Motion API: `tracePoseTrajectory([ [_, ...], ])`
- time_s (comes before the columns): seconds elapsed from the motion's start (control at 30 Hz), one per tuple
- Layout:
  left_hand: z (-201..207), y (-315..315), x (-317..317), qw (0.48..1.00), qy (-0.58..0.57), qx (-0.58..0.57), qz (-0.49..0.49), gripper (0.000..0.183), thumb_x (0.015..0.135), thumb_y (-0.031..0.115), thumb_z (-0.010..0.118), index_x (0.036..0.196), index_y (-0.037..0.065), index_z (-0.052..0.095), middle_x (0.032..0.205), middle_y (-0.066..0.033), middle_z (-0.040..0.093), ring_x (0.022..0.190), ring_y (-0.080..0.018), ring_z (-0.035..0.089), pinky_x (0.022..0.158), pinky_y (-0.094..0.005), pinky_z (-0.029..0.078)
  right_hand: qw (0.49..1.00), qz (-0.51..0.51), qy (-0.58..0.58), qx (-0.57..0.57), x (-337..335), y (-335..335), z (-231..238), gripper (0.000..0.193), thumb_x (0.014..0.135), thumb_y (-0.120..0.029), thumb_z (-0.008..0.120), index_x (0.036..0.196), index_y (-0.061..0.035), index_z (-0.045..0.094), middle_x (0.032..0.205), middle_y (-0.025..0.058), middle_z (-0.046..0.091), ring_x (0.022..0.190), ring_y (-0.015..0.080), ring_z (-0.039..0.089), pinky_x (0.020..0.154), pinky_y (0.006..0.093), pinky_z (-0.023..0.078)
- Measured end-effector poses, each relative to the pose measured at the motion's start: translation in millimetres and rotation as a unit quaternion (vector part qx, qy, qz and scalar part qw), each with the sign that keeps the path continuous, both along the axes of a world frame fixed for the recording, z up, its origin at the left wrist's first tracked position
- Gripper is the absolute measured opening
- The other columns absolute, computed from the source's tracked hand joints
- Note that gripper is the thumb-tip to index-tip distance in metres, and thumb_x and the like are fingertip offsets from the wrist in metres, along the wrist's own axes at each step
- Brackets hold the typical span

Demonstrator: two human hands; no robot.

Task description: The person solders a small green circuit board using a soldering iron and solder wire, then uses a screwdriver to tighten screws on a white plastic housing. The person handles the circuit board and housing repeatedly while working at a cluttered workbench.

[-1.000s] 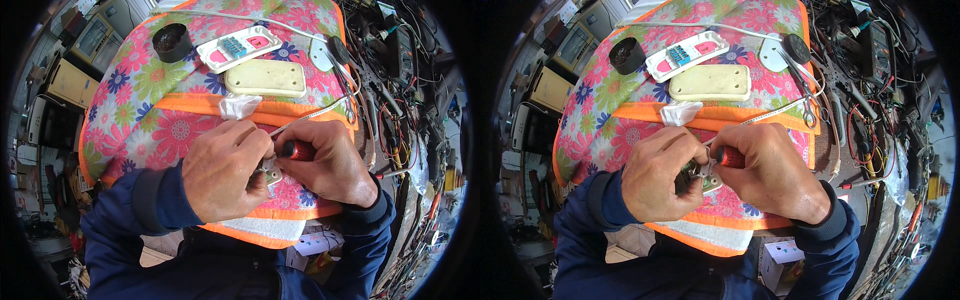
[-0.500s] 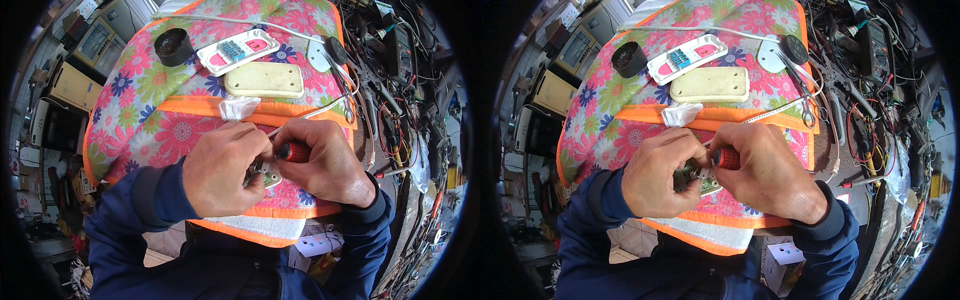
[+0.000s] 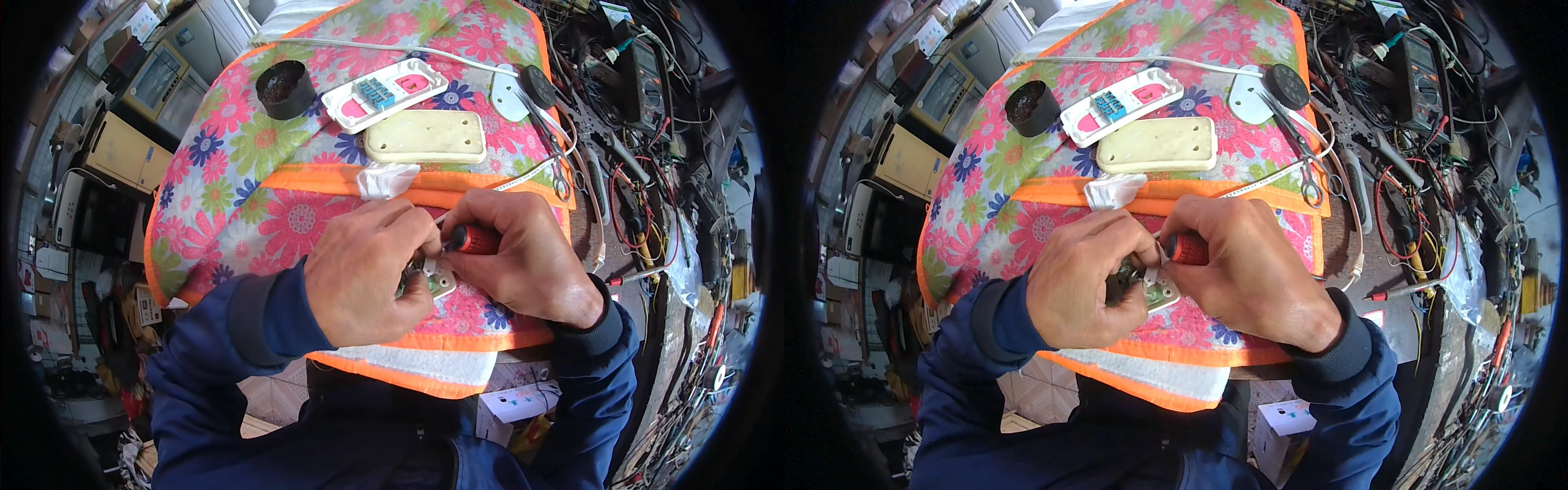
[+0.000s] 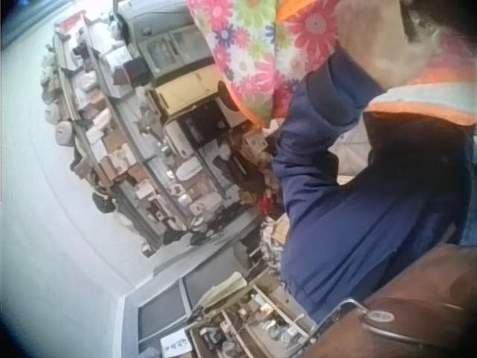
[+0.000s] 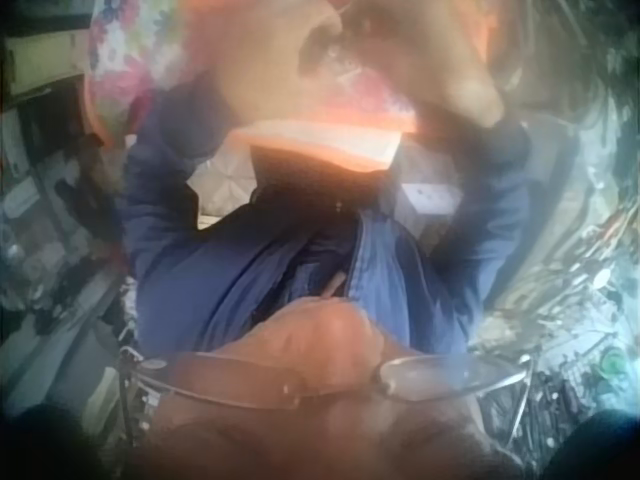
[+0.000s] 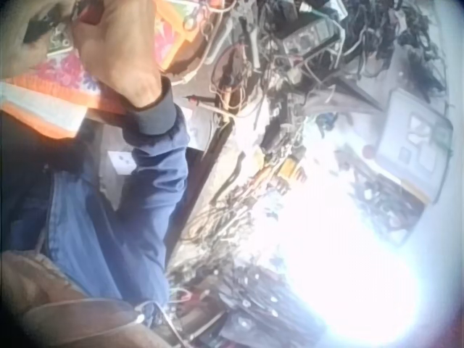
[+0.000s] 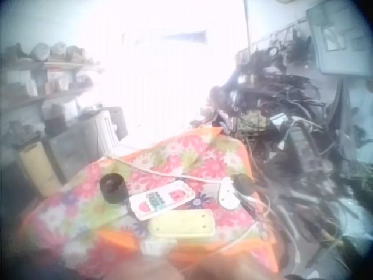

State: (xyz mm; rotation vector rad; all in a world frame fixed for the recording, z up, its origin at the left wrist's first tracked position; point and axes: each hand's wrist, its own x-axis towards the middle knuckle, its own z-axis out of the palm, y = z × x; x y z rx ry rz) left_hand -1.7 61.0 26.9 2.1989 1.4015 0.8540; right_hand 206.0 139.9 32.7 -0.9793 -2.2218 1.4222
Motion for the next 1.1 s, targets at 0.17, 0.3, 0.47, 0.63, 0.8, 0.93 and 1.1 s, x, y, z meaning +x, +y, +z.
tracePoseTrajectory([
  [0.17,2.3,2.5,-0.4,1.000,0.000,-0.013,-0.007,0.026,0.071,-0.002,0.072,0.095,0.001,0.062,0.085,-0.0161,0.063,0.077,-0.0350,0.068,0.068,-0.0436,0.054,0.995,0.010,0.079,0.065,-0.9,3.1,-10.0,0.020,0.078,-0.001,0.083,0.091,0.0027,0.068,0.069,0.0143,0.066,0.061,0.0210,0.064,0.059,0.0371,0.049],
  [0.3,3.1,1.9,-0.6,1.000,0.014,-0.023,-0.006,0.026,0.072,-0.002,0.071,0.095,0.001,0.060,0.087,-0.0161,0.064,0.080,-0.0357,0.068,0.070,-0.0451,0.054,0.995,0.013,0.064,0.080,-2.3,6.5,-7.4,0.019,0.079,-0.003,0.083,0.091,0.0029,0.069,0.071,0.0167,0.067,0.062,0.0264,0.064,0.060,0.0386,0.050],
  [0.47,5.2,1.8,1.9,0.999,0.028,-0.018,-0.006,0.027,0.072,-0.003,0.071,0.096,0.000,0.060,0.088,-0.0170,0.063,0.079,-0.0359,0.068,0.069,-0.0429,0.053,0.989,0.026,0.068,0.127,0.7,1.0,-10.1,0.021,0.081,-0.003,0.083,0.098,0.0002,0.071,0.079,0.0093,0.070,0.074,0.0104,0.063,0.068,0.0302,0.051],
  [0.63,7.9,-1.1,3.3,0.999,0.026,-0.041,0.001,0.028,0.073,-0.003,0.070,0.099,0.000,0.060,0.092,-0.0159,0.064,0.083,-0.0356,0.068,0.072,-0.0445,0.055,0.994,0.036,0.048,0.090,2.6,5.2,-1.9,0.017,0.080,-0.001,0.080,0.094,0.0035,0.071,0.078,0.0193,0.069,0.074,0.0293,0.070,0.066,0.0392,0.053],
  [0.8,10.1,-1.4,4.1,0.998,0.040,-0.048,0.002,0.026,0.073,-0.003,0.070,0.098,0.001,0.063,0.092,-0.0156,0.066,0.085,-0.0348,0.068,0.074,-0.0443,0.056,0.997,0.010,0.039,0.070,0.9,5.1,3.3,0.015,0.080,-0.003,0.079,0.091,0.0047,0.071,0.078,0.0236,0.069,0.074,0.0375,0.072,0.065,0.0434,0.053],
  [0.93,10.0,0.9,4.0,0.998,0.041,-0.051,0.002,0.027,0.073,-0.001,0.072,0.098,0.001,0.063,0.090,-0.0152,0.066,0.084,-0.0326,0.069,0.074,-0.0430,0.056,0.990,0.007,0.106,0.095,-0.1,5.7,-8.6,0.015,0.080,-0.003,0.079,0.089,0.0046,0.071,0.078,0.0243,0.069,0.074,0.0393,0.071,0.065,0.0438,0.053],
  [1.1,4.4,2.3,2.9,1.000,0.022,-0.019,0.005,0.028,0.070,-0.003,0.073,0.097,0.002,0.065,0.080,-0.0068,0.058,0.062,-0.0156,0.047,0.061,-0.0309,0.044,0.983,0.026,0.101,0.153,1.9,10.1,-14.8,0.019,0.079,-0.002,0.081,0.093,0.0035,0.069,0.074,0.0151,0.065,0.068,0.0196,0.063,0.063,0.0361,0.051],
])
